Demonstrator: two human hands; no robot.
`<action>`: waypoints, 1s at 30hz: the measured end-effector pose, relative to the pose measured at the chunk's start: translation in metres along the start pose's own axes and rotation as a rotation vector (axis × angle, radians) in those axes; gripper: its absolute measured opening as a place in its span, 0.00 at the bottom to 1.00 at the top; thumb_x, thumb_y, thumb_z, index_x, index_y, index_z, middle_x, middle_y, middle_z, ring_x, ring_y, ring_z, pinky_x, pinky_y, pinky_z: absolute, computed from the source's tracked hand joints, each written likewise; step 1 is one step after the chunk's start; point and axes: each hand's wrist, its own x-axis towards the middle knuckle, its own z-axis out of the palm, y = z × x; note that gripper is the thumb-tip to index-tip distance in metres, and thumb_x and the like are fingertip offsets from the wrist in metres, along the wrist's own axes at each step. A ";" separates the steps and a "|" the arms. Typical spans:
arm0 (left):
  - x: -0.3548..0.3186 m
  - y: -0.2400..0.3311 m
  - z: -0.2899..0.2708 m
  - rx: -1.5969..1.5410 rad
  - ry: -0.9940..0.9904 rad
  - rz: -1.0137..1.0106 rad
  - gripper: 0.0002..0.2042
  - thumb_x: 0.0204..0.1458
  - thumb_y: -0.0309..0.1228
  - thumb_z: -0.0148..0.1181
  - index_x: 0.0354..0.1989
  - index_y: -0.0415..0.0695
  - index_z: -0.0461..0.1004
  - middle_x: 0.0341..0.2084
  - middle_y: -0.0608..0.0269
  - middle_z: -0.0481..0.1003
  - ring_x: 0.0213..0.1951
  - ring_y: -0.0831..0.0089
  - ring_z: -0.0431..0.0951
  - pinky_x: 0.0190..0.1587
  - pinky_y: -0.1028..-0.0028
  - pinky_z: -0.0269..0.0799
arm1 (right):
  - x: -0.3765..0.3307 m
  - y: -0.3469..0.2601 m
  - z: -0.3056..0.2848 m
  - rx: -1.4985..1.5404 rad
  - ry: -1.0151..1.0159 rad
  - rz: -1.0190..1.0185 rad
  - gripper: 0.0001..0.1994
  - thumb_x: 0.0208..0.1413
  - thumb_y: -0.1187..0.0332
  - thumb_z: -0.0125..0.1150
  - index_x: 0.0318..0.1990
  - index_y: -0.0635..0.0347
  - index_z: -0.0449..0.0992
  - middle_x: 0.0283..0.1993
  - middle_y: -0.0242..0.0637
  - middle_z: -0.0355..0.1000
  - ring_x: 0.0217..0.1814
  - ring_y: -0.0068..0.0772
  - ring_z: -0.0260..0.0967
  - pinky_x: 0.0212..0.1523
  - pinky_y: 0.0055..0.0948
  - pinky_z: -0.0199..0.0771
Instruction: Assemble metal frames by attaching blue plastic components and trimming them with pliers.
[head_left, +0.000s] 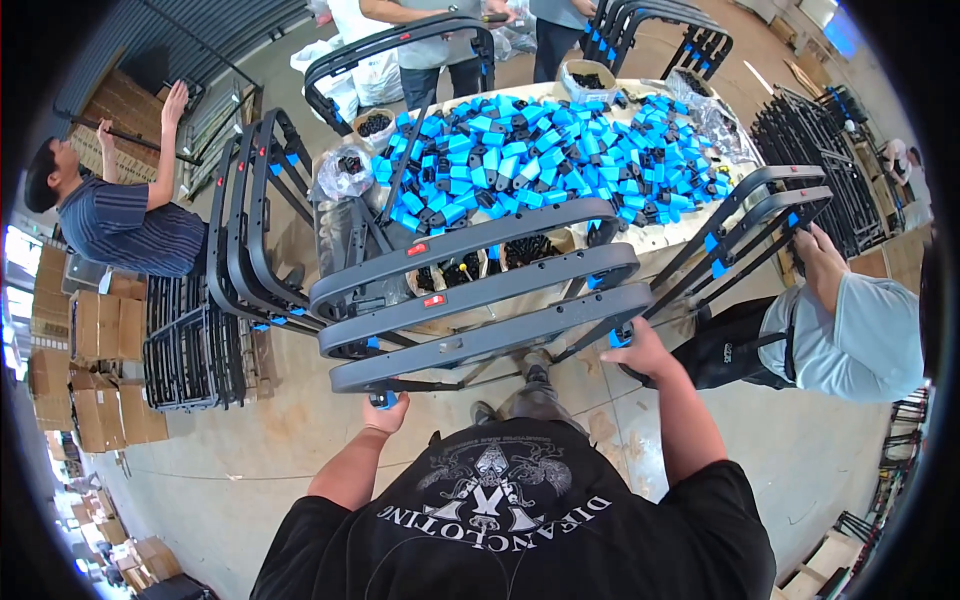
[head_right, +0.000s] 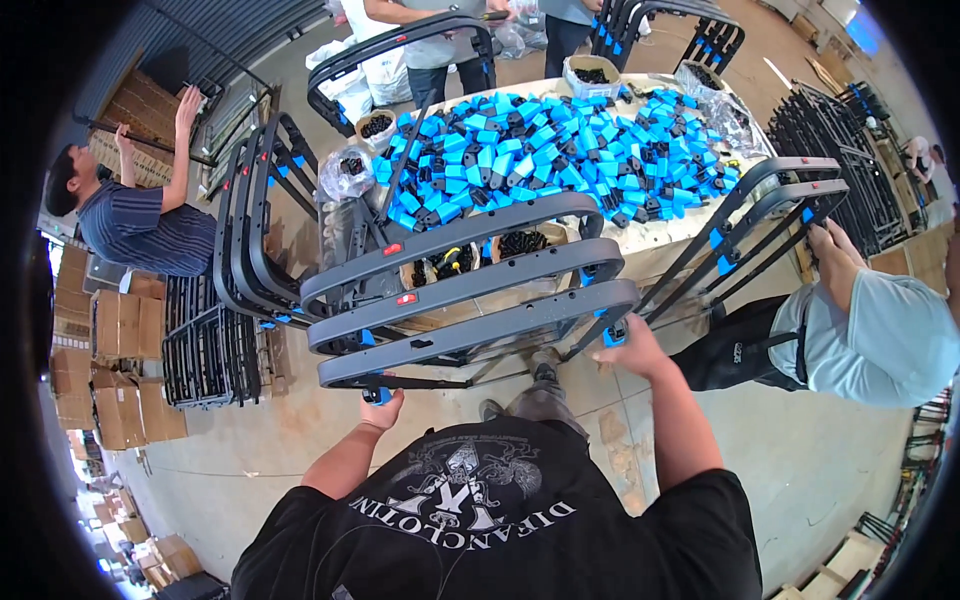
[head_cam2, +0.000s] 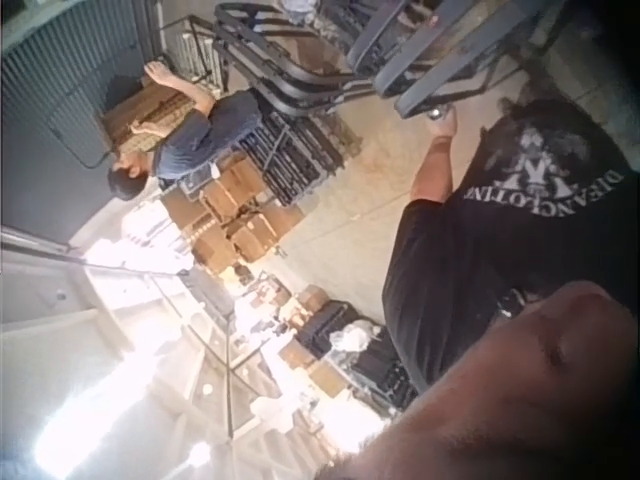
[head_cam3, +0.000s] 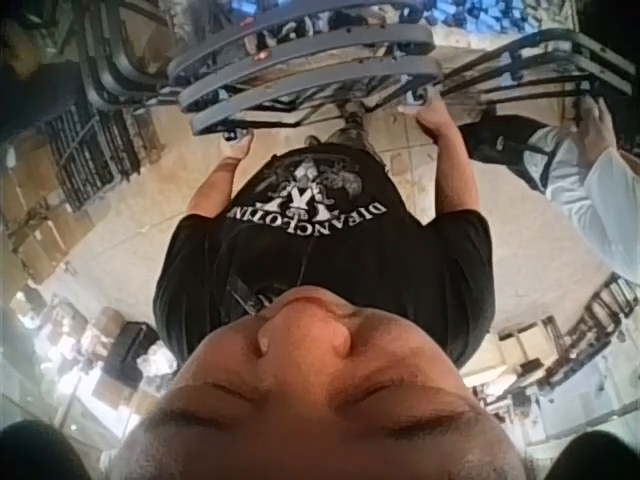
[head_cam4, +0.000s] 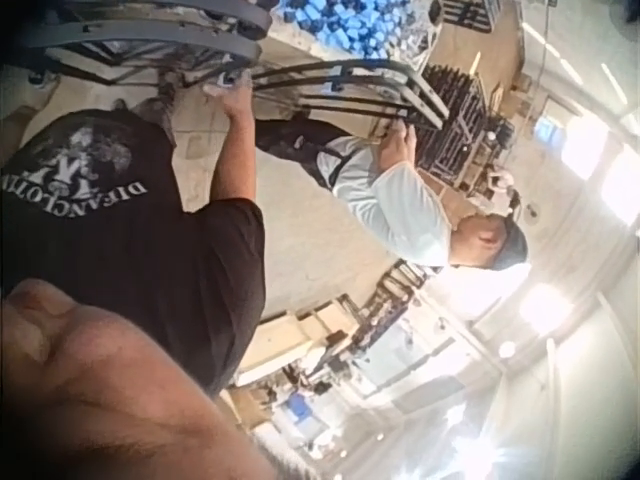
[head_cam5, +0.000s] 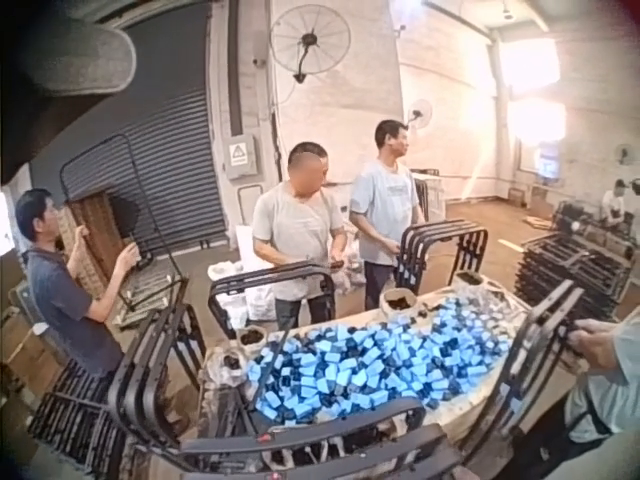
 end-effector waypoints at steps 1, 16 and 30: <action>0.005 0.005 0.001 -0.033 -0.005 0.012 0.23 0.47 0.42 0.71 0.49 0.42 0.77 0.46 0.57 0.80 0.49 0.61 0.80 0.55 0.68 0.73 | -0.004 0.010 -0.019 0.088 0.002 0.005 0.40 0.36 0.64 0.82 0.59 0.71 0.69 0.53 0.48 0.74 0.53 0.43 0.73 0.56 0.38 0.73; 0.020 0.181 -0.217 0.737 -0.028 -0.162 0.28 0.46 0.41 0.72 0.55 0.40 0.74 0.46 0.48 0.79 0.50 0.52 0.79 0.54 0.61 0.75 | 0.150 -0.376 0.130 0.040 0.254 -0.816 0.16 0.54 0.59 0.65 0.42 0.63 0.77 0.38 0.51 0.77 0.42 0.56 0.76 0.45 0.44 0.77; 0.434 0.200 -0.143 0.409 0.092 0.214 0.15 0.56 0.29 0.50 0.48 0.43 0.80 0.43 0.46 0.81 0.48 0.52 0.81 0.54 0.61 0.74 | 0.156 -0.382 0.132 -0.215 0.034 -0.504 0.14 0.51 0.61 0.61 0.38 0.64 0.76 0.37 0.53 0.78 0.41 0.57 0.78 0.43 0.51 0.78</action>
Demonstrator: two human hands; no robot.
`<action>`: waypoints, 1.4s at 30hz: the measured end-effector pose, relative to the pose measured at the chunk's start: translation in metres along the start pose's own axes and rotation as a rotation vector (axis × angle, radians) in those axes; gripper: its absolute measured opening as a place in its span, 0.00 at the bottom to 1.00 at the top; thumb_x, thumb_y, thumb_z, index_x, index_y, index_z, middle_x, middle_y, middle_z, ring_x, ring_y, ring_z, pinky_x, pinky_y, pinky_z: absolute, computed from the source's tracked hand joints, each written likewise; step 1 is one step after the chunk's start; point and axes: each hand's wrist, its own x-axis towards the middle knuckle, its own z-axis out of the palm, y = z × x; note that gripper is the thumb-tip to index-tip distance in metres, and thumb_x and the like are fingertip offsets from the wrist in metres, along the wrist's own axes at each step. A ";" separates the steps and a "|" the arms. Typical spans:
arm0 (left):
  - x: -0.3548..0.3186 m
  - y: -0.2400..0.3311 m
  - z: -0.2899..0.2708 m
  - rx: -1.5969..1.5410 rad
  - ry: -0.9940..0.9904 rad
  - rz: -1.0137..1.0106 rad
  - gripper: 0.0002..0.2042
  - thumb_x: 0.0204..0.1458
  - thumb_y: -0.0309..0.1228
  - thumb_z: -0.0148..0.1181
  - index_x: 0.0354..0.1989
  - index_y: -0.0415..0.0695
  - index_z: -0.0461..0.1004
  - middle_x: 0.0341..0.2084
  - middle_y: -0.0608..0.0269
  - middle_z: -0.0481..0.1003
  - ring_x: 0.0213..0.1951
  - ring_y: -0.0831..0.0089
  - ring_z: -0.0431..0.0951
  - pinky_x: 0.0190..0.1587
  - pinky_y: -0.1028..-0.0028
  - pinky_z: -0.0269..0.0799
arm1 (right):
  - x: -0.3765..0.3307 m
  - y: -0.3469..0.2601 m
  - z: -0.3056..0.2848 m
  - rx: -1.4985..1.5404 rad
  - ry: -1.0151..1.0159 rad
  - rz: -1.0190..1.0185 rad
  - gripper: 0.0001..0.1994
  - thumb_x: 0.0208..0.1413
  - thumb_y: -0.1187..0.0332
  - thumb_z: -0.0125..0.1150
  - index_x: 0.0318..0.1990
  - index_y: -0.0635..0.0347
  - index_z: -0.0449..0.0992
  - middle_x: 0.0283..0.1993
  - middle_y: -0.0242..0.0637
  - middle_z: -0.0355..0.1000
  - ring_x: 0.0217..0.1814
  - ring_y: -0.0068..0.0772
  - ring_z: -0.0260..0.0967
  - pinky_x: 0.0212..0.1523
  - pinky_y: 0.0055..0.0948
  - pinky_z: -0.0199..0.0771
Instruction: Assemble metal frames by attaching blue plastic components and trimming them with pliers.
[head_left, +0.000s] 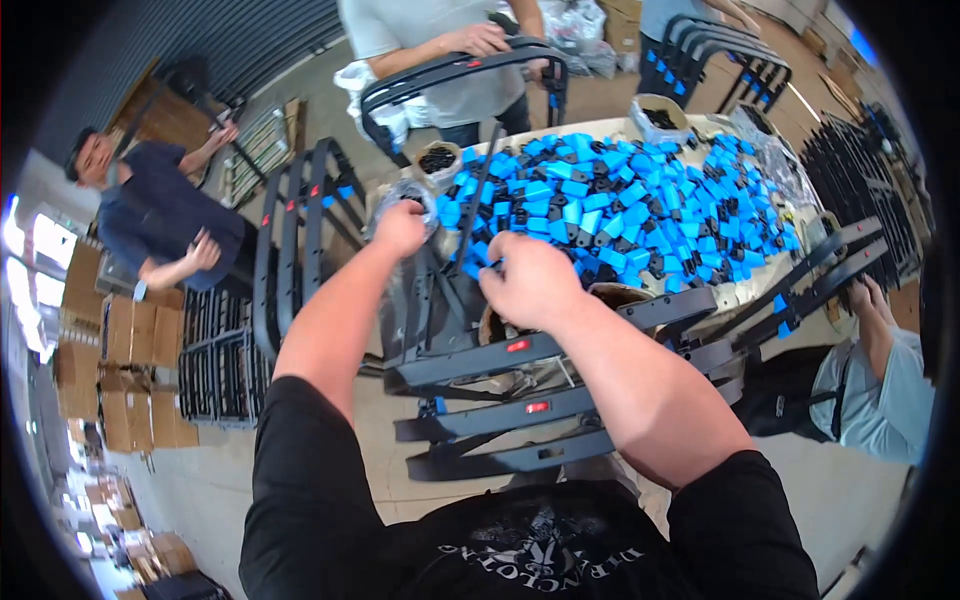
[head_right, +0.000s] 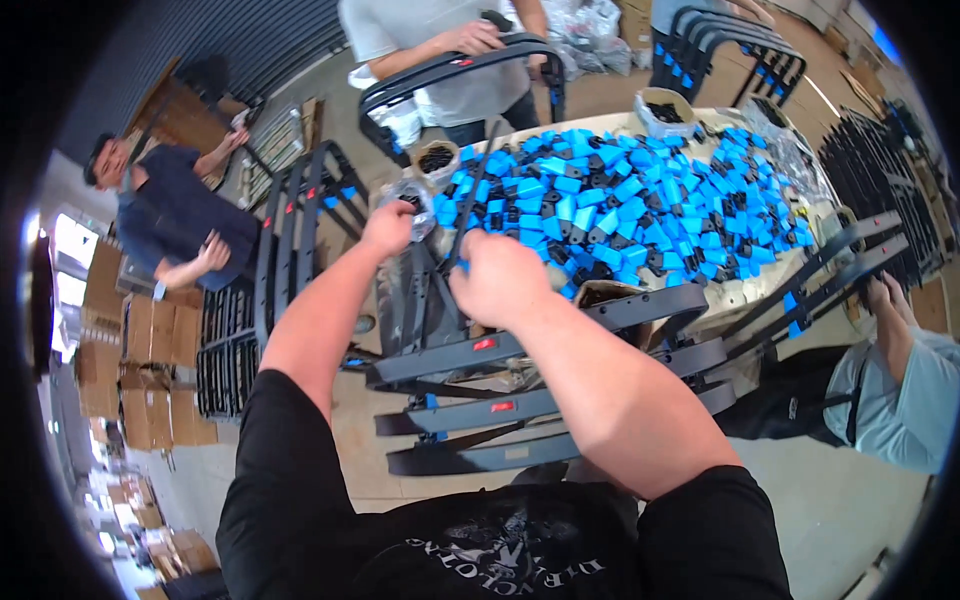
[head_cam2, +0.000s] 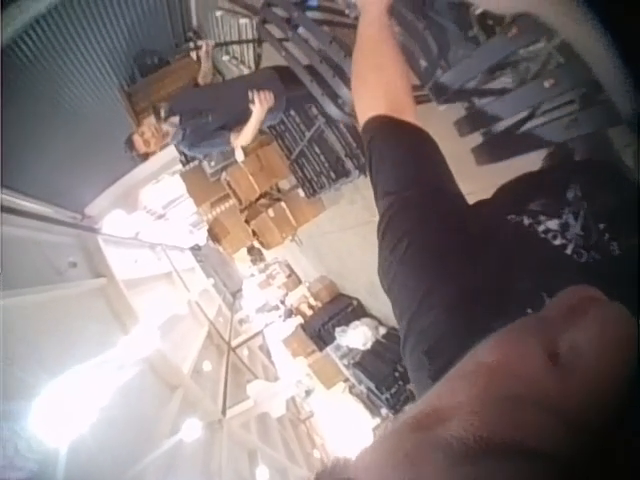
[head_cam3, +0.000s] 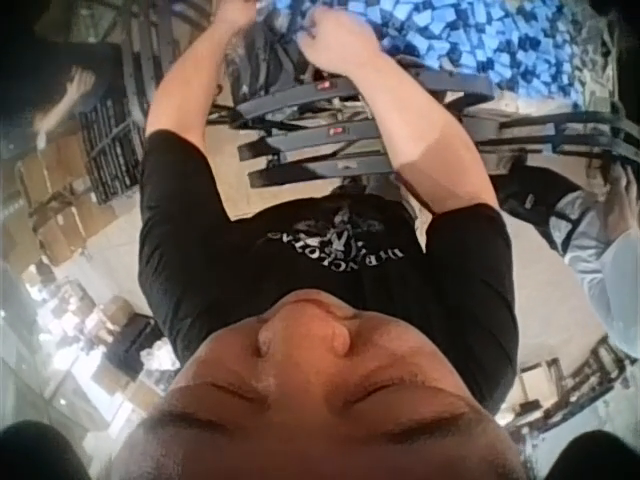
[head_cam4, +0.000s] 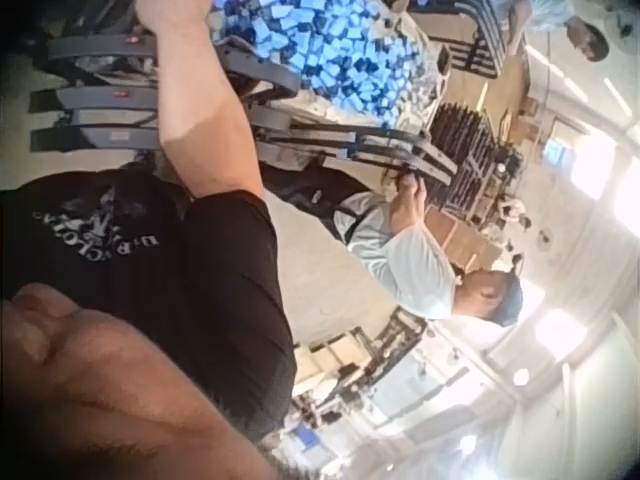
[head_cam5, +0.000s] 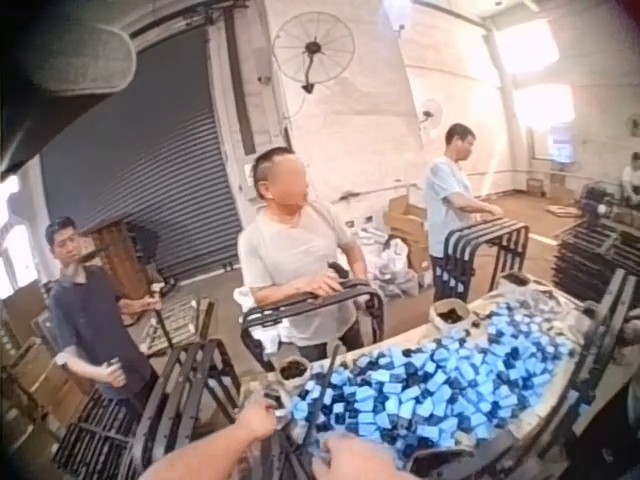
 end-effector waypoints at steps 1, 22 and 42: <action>0.023 -0.002 0.013 0.029 -0.028 0.059 0.16 0.56 0.28 0.49 0.48 0.44 0.81 0.45 0.47 0.80 0.50 0.51 0.80 0.56 0.60 0.73 | -0.001 0.003 -0.002 -0.031 0.002 0.012 0.14 0.51 0.62 0.60 0.37 0.65 0.75 0.36 0.53 0.78 0.40 0.57 0.78 0.43 0.52 0.78; 0.086 -0.089 0.088 0.288 -0.584 0.009 0.25 0.40 0.48 0.73 0.41 0.40 0.81 0.40 0.47 0.82 0.43 0.56 0.83 0.49 0.62 0.77 | 0.004 0.004 -0.002 -0.057 -0.322 0.092 0.15 0.55 0.61 0.61 0.40 0.65 0.77 0.36 0.52 0.78 0.41 0.55 0.77 0.44 0.48 0.77; -0.017 0.023 -0.036 -0.122 -0.018 0.117 0.17 0.58 0.33 0.61 0.52 0.37 0.76 0.32 0.52 0.82 0.36 0.61 0.82 0.39 0.64 0.75 | -0.001 -0.003 -0.017 -0.063 -0.346 0.099 0.17 0.52 0.61 0.58 0.41 0.67 0.80 0.44 0.52 0.79 0.48 0.52 0.78 0.50 0.46 0.78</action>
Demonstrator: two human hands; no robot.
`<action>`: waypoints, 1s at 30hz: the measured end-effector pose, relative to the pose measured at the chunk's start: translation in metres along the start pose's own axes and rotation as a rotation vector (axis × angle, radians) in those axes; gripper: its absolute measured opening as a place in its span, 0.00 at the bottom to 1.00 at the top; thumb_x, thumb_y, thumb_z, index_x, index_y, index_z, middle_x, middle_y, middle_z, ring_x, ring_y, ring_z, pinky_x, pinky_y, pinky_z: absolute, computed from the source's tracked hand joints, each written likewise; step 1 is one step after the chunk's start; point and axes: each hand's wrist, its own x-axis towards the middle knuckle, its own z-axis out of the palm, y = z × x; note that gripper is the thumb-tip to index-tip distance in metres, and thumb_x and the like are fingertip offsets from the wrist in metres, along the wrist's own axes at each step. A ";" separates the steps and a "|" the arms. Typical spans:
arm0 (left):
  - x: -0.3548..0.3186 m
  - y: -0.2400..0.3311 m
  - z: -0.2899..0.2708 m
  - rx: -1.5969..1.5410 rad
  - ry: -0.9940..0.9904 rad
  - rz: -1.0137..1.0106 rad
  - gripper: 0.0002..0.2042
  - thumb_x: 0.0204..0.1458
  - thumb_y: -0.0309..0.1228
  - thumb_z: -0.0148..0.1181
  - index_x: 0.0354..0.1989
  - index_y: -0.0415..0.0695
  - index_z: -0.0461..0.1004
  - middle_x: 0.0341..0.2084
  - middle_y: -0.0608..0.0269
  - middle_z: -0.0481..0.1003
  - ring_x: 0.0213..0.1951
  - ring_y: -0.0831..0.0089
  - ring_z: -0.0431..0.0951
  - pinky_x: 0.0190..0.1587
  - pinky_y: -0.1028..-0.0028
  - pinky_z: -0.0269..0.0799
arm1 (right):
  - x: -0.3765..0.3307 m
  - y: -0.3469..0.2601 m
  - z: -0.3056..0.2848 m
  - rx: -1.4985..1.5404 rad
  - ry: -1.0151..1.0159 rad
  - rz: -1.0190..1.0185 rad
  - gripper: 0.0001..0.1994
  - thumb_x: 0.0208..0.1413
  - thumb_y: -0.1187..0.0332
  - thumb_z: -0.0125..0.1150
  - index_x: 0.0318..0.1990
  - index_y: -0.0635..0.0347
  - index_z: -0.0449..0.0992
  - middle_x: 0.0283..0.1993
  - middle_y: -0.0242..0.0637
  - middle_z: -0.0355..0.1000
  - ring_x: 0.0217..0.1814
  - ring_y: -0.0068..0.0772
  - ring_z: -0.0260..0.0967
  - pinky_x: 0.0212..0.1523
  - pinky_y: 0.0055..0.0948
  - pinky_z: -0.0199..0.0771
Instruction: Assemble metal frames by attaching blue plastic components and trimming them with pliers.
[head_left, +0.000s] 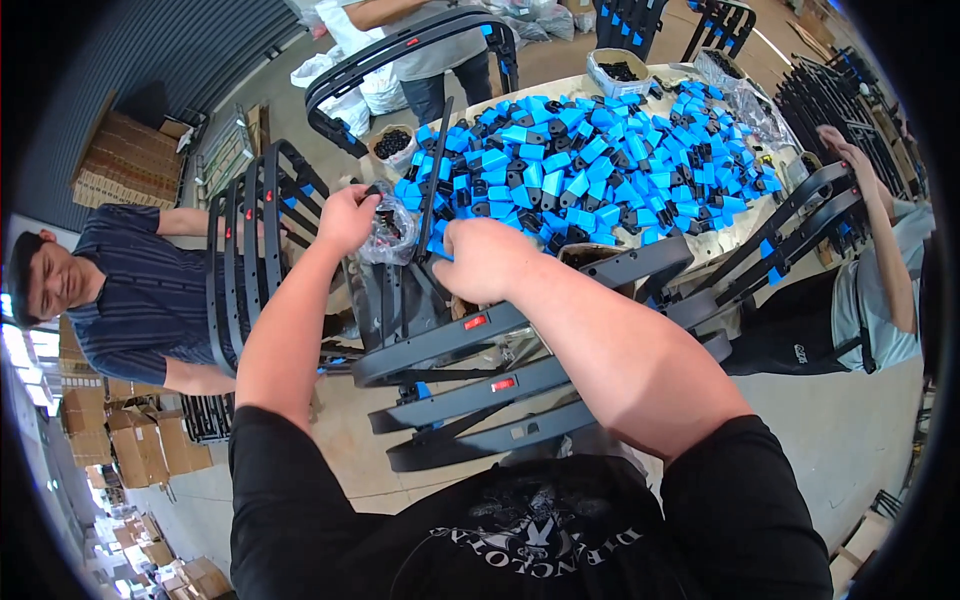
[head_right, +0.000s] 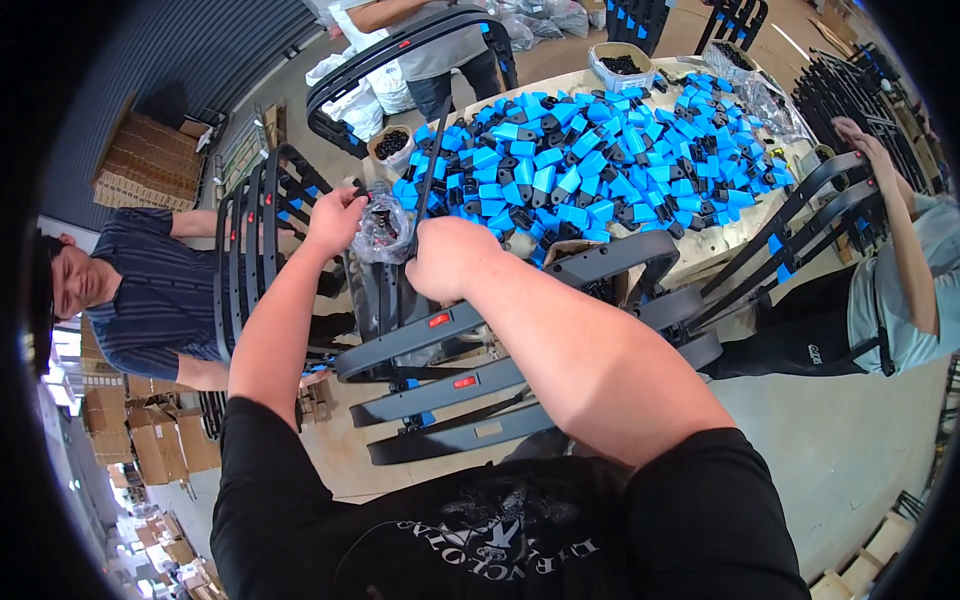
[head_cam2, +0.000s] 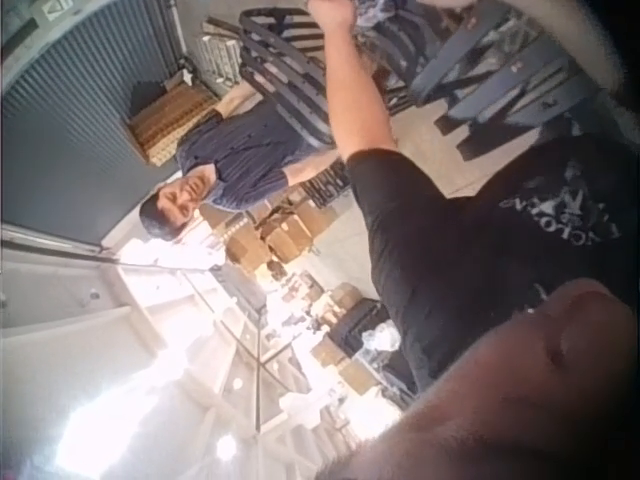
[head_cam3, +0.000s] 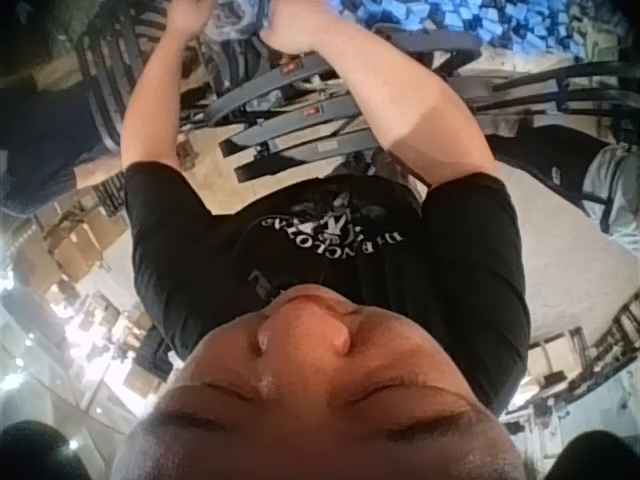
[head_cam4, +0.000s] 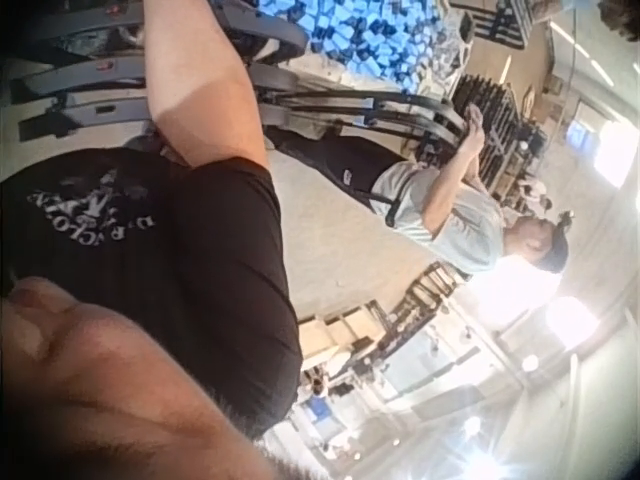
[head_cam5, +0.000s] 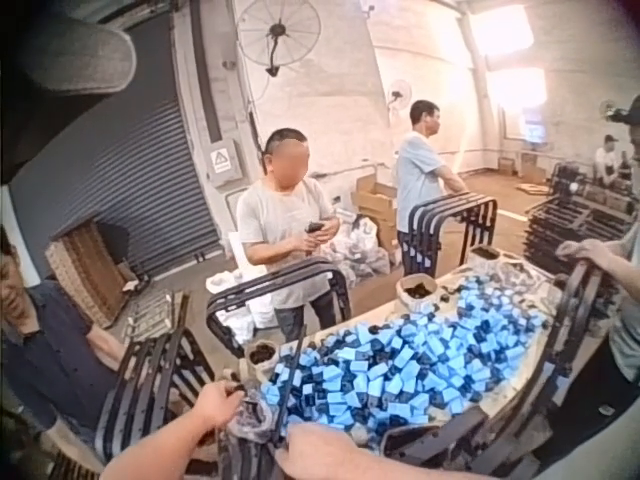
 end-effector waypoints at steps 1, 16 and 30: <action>-0.020 0.035 -0.011 -0.148 -0.033 0.062 0.16 0.58 0.31 0.61 0.53 0.37 0.76 0.31 0.55 0.81 0.32 0.65 0.81 0.36 0.66 0.74 | -0.003 0.004 -0.002 0.020 0.058 0.025 0.17 0.52 0.60 0.59 0.40 0.67 0.81 0.44 0.53 0.79 0.48 0.52 0.78 0.50 0.46 0.78; -0.317 0.211 -0.030 -0.359 0.157 0.443 0.11 0.49 0.20 0.69 0.41 0.40 0.79 0.35 0.57 0.82 0.35 0.65 0.82 0.37 0.71 0.77 | 0.014 0.011 0.011 -0.063 0.089 -0.095 0.22 0.51 0.55 0.59 0.41 0.68 0.83 0.47 0.57 0.78 0.52 0.53 0.77 0.53 0.44 0.76; -0.330 0.227 0.003 -0.157 0.116 0.447 0.09 0.47 0.25 0.71 0.37 0.42 0.81 0.34 0.57 0.82 0.41 0.59 0.82 0.46 0.64 0.77 | 0.016 0.015 0.018 -0.081 0.094 -0.169 0.21 0.49 0.54 0.64 0.41 0.64 0.82 0.43 0.51 0.80 0.49 0.50 0.78 0.53 0.39 0.76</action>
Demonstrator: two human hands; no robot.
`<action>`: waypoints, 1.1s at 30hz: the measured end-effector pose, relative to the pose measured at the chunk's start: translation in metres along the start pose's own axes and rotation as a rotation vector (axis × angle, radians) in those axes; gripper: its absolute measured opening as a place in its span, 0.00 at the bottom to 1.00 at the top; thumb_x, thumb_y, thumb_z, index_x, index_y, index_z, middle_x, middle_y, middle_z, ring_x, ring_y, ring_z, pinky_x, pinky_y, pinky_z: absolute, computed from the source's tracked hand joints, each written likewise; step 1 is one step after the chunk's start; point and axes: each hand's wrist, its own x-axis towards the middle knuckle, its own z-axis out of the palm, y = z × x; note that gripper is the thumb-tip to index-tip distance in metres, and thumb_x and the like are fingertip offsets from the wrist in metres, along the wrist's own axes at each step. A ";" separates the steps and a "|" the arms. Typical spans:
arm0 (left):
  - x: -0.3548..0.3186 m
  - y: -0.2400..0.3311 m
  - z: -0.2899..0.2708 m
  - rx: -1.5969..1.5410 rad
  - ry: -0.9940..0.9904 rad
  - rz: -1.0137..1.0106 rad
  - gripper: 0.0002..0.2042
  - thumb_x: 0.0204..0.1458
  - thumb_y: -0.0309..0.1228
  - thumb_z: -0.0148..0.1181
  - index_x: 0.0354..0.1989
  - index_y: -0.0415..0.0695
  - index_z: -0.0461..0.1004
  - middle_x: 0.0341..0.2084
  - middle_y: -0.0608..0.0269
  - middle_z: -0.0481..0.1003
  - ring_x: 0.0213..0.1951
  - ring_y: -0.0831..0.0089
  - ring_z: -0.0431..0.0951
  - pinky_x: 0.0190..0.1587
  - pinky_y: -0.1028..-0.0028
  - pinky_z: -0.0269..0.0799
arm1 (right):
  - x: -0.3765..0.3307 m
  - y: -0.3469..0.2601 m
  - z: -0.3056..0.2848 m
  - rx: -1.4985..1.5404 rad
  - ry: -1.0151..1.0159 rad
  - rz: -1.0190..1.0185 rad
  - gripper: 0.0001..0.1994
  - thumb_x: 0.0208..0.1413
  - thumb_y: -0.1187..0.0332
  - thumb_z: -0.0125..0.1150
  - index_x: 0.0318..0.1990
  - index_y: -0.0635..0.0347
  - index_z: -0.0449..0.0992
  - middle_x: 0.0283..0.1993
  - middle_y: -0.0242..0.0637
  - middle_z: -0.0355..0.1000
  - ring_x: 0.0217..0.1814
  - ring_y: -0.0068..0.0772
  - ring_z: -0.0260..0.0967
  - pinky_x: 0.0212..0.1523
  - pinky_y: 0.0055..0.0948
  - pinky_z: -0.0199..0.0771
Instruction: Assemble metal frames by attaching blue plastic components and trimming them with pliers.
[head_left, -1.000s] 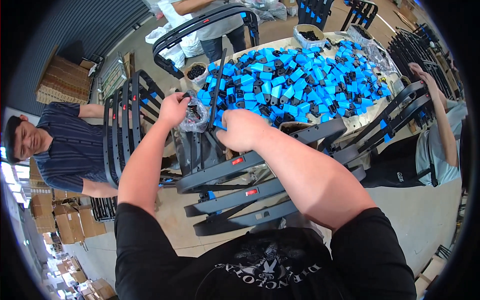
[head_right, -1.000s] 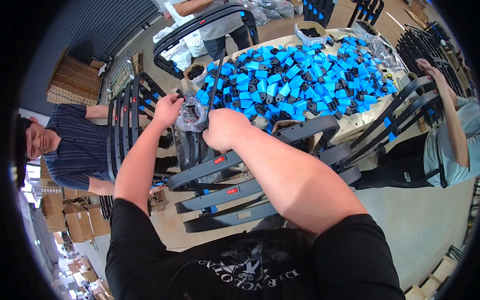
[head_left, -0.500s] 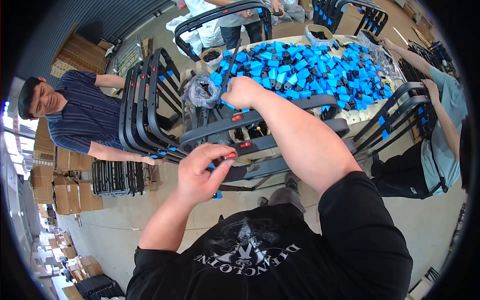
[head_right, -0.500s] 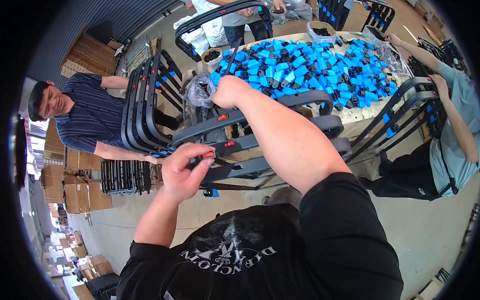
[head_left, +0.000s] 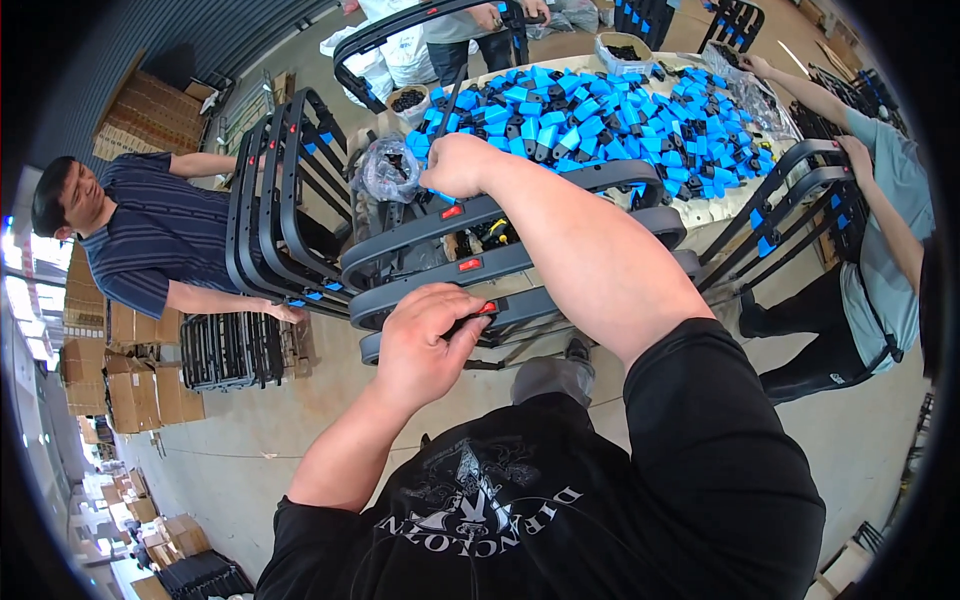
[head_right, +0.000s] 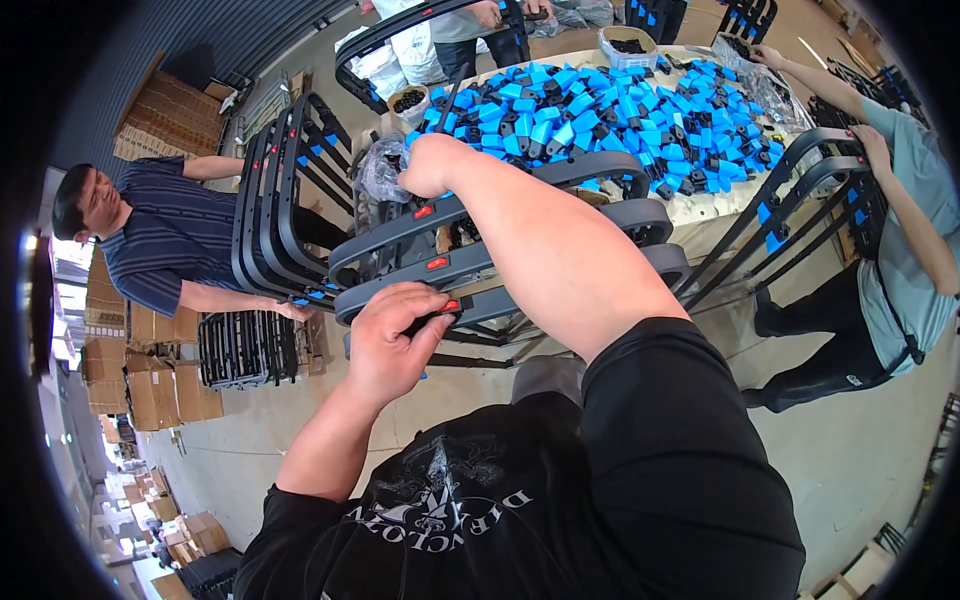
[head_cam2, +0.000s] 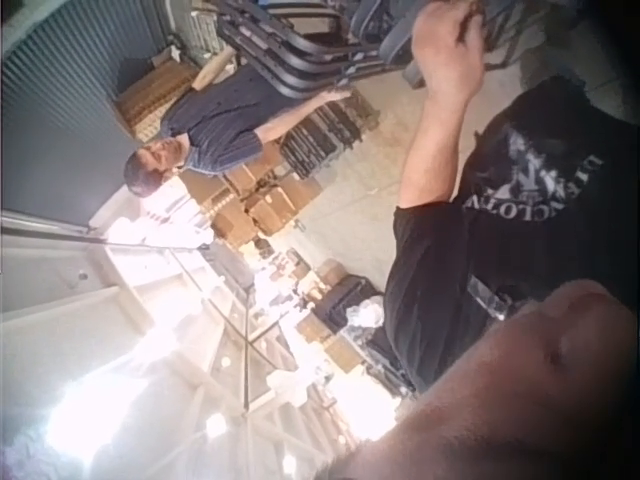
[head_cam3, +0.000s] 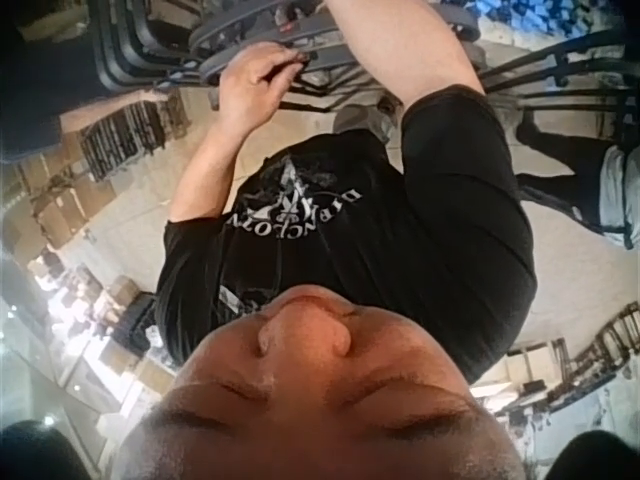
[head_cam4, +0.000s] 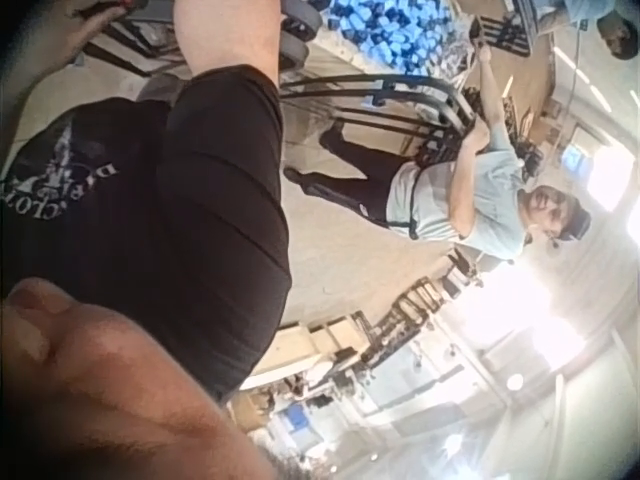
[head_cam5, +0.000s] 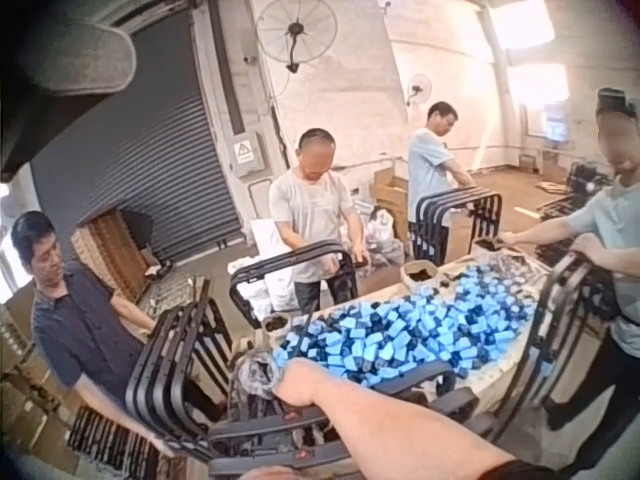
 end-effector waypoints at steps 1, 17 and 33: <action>0.000 0.001 0.000 -0.002 -0.002 0.001 0.09 0.47 0.25 0.71 0.37 0.42 0.81 0.34 0.57 0.82 0.41 0.59 0.82 0.46 0.64 0.77 | 0.000 -0.001 -0.003 -0.001 -0.029 0.000 0.21 0.50 0.54 0.64 0.41 0.64 0.82 0.44 0.51 0.80 0.49 0.49 0.77 0.53 0.39 0.76; -0.007 -0.002 0.003 -0.163 -0.010 -0.149 0.05 0.52 0.26 0.70 0.35 0.39 0.82 0.36 0.55 0.83 0.40 0.62 0.84 0.44 0.70 0.77 | -0.001 -0.003 -0.001 -0.033 -0.064 -0.008 0.18 0.50 0.56 0.64 0.39 0.62 0.84 0.42 0.52 0.80 0.47 0.49 0.78 0.50 0.40 0.77; 0.032 0.019 -0.015 -0.032 -0.357 -0.719 0.12 0.48 0.35 0.74 0.31 0.37 0.83 0.22 0.56 0.80 0.23 0.74 0.76 0.30 0.72 0.72 | -0.007 -0.004 0.001 -0.041 -0.087 -0.081 0.18 0.51 0.55 0.65 0.39 0.61 0.85 0.42 0.52 0.80 0.46 0.50 0.78 0.50 0.41 0.77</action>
